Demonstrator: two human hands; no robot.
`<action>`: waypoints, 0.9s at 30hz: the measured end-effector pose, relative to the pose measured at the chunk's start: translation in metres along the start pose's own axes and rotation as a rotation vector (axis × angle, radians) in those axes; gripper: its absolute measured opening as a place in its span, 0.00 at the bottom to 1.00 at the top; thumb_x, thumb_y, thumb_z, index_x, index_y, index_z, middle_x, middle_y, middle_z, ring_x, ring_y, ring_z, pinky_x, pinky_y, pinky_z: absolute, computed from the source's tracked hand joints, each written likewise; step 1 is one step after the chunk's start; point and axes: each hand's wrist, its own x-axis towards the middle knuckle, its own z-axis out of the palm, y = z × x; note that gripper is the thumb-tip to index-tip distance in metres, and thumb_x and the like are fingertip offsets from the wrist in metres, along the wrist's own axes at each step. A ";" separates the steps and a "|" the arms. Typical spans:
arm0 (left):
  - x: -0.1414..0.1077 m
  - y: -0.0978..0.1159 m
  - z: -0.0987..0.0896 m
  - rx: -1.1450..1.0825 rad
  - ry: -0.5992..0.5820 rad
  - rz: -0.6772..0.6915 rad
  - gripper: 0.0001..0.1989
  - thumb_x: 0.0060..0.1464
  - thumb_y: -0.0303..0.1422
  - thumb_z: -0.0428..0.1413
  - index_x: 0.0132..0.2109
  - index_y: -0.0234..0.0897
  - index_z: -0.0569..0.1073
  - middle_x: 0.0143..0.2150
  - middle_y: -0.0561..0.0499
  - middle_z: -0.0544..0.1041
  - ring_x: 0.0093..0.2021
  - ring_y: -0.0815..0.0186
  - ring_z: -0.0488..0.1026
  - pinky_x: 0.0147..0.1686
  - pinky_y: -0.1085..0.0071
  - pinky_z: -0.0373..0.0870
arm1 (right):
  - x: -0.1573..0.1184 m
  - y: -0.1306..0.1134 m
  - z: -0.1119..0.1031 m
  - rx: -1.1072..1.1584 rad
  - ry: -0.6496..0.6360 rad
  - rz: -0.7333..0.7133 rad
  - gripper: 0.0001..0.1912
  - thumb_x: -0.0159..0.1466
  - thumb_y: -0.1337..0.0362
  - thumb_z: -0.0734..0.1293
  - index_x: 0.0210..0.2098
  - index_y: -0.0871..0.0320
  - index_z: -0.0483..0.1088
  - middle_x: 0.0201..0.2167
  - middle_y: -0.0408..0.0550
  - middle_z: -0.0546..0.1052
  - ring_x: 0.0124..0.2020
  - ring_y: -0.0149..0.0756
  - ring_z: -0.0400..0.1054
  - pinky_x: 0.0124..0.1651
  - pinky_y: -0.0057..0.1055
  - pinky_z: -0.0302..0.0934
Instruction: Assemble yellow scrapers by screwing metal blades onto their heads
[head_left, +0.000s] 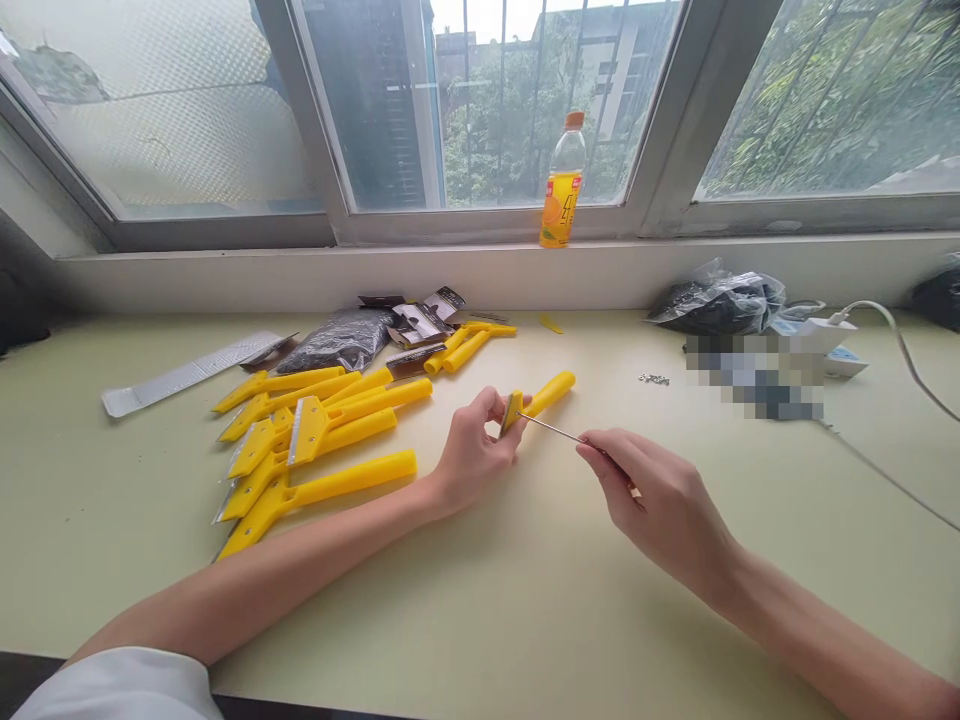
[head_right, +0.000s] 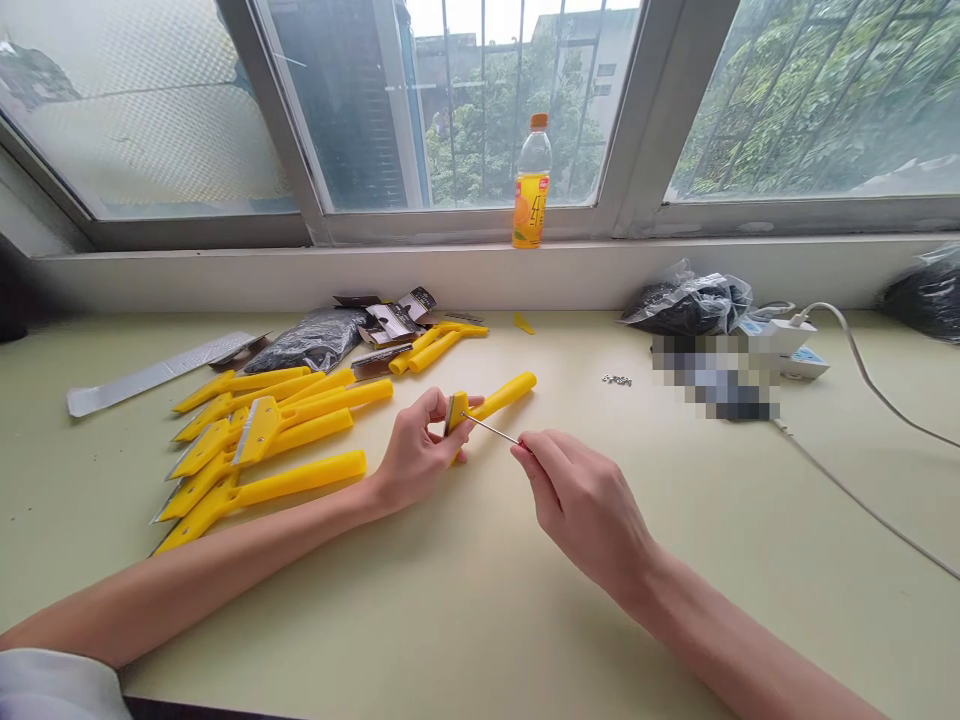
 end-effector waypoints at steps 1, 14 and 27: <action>0.000 0.000 0.000 0.008 -0.001 0.003 0.18 0.60 0.38 0.59 0.33 0.41 0.55 0.36 0.48 0.73 0.59 0.50 0.74 0.20 0.78 0.75 | 0.000 0.001 0.000 -0.069 0.038 -0.088 0.05 0.70 0.70 0.63 0.40 0.58 0.70 0.26 0.43 0.68 0.25 0.30 0.57 0.30 0.29 0.52; -0.001 0.000 0.000 0.101 -0.006 0.041 0.16 0.61 0.38 0.57 0.34 0.41 0.55 0.41 0.46 0.76 0.54 0.55 0.76 0.20 0.77 0.74 | 0.009 -0.009 -0.006 0.767 -0.389 0.919 0.24 0.70 0.41 0.55 0.36 0.55 0.65 0.18 0.32 0.45 0.18 0.27 0.38 0.20 0.28 0.39; -0.001 -0.003 0.000 0.174 -0.011 0.049 0.13 0.61 0.36 0.56 0.35 0.40 0.57 0.45 0.46 0.78 0.48 0.57 0.79 0.23 0.74 0.75 | -0.002 0.008 0.001 -0.068 -0.002 0.024 0.12 0.72 0.61 0.62 0.32 0.54 0.59 0.19 0.33 0.52 0.20 0.26 0.42 0.22 0.26 0.42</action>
